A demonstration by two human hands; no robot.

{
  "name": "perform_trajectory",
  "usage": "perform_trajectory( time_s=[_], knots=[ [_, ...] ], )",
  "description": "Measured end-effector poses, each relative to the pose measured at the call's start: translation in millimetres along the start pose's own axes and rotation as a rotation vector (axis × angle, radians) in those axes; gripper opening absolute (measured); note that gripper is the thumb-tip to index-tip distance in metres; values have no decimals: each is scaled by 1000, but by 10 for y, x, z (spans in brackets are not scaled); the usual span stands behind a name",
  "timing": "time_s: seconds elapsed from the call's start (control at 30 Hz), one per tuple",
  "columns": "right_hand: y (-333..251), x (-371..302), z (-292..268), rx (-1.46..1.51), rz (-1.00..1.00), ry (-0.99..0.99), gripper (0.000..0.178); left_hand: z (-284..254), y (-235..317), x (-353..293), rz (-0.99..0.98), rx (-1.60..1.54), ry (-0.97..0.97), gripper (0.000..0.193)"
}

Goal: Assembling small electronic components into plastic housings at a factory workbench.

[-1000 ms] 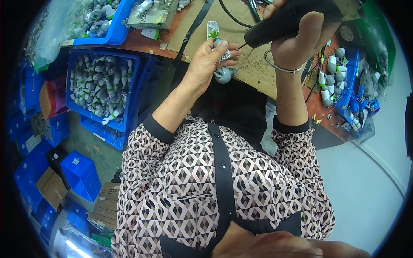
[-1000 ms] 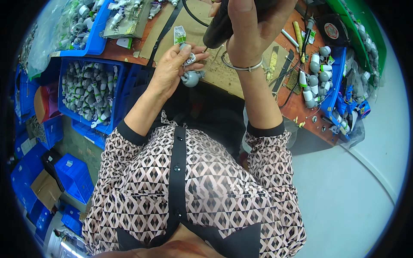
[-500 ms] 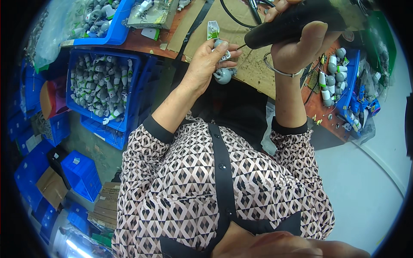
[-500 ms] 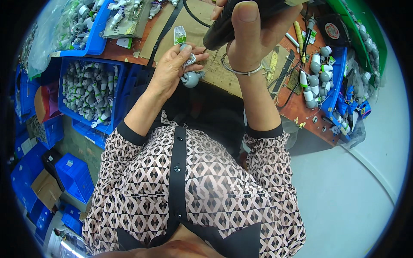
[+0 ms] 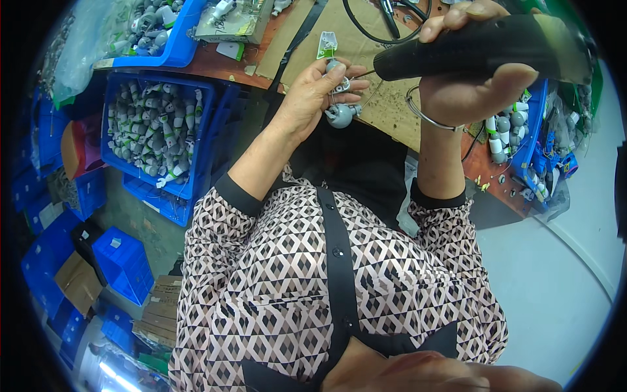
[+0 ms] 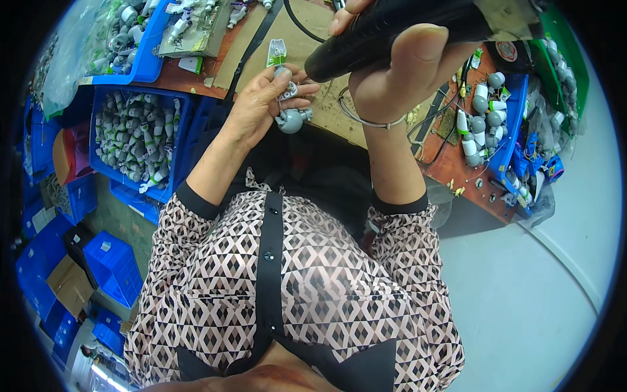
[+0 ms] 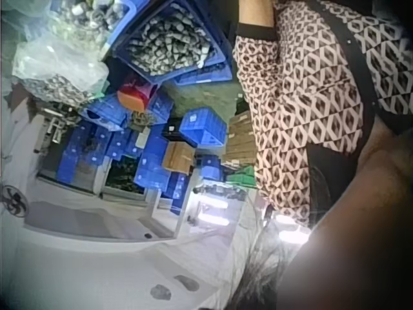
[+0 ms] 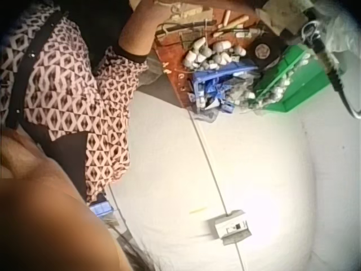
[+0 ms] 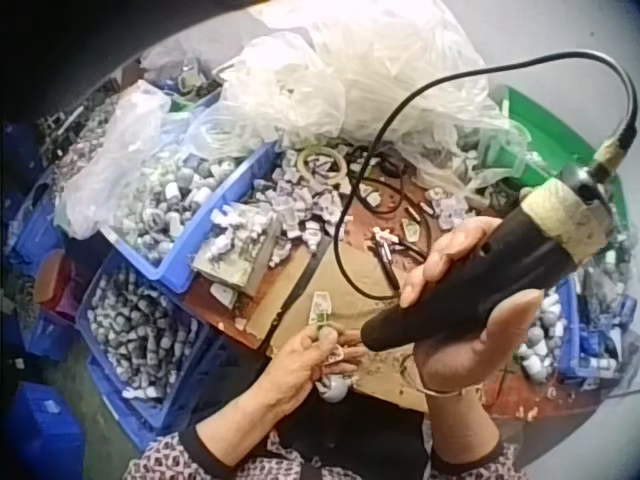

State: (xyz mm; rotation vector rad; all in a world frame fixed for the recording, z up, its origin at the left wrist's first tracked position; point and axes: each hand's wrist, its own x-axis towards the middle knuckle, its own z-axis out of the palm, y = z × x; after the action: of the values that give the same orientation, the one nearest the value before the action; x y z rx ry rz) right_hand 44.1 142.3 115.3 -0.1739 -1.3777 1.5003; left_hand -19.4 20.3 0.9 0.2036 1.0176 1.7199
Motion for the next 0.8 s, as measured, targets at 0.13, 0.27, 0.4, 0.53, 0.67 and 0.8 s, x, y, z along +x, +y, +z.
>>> perform_trajectory(
  time_s=[0.13, 0.27, 0.4, 0.53, 0.67, 0.8],
  knots=[
    [-34, 5, 1, 22, 19, -12, 69, 14, 20, 4, -17, -51, -38, 26],
    [-20, 9, 34, 24, 13, -1, 68, -3, 26, 6, -27, -89, -50, 26],
    [42, 10, -5, 90, 13, -8, 66, -10, 24, 17, -39, -91, -46, 26],
    [47, 12, 13, 31, 9, -20, 64, -4, 27, 13, -40, -65, -29, 27],
    [58, 19, 48, 53, 8, -11, 62, -6, 29, 27, -38, -57, -33, 28],
    [180, 75, -46, 128, -4, -70, 59, 2, 44, 3, -42, -55, -25, 29]
  ],
)
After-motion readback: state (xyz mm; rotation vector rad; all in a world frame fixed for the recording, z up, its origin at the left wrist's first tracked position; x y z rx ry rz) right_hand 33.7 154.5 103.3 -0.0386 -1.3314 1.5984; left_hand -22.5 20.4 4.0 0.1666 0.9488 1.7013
